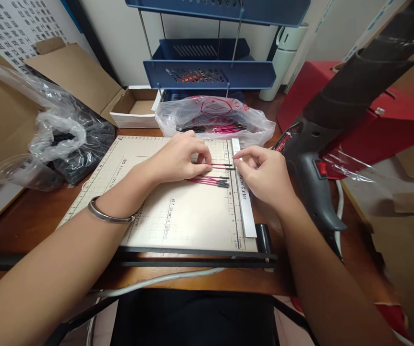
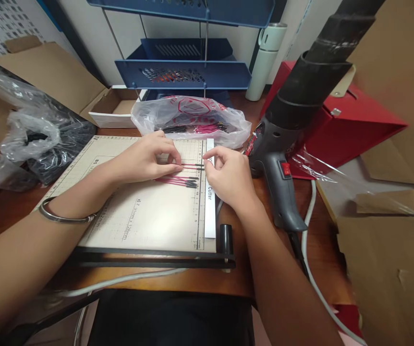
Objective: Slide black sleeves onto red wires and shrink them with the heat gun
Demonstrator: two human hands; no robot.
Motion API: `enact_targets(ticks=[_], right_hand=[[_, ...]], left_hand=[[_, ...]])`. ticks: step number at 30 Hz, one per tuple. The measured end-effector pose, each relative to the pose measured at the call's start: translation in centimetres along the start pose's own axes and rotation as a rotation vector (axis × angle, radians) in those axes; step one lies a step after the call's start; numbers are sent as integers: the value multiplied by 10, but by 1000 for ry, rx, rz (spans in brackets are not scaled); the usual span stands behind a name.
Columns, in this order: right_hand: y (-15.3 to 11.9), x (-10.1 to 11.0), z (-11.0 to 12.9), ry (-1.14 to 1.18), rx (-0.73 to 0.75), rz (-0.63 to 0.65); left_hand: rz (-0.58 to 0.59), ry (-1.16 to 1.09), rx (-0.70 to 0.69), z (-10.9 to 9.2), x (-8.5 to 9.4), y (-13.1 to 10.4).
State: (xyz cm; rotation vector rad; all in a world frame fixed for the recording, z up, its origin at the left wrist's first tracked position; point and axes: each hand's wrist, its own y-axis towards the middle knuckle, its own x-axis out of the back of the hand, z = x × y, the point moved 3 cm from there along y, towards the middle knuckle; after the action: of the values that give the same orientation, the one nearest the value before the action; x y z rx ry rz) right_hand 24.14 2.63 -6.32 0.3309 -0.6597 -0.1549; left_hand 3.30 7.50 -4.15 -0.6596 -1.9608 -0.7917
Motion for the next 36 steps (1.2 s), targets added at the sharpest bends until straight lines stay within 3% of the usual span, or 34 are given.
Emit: enact_targets(ticks=[31, 36], right_hand=[[-1, 0, 3, -34, 9, 44], [-4, 0, 9, -21, 39, 134]], left_hand=[[12, 52, -16, 2, 2, -1], [13, 56, -18, 3, 1, -1]])
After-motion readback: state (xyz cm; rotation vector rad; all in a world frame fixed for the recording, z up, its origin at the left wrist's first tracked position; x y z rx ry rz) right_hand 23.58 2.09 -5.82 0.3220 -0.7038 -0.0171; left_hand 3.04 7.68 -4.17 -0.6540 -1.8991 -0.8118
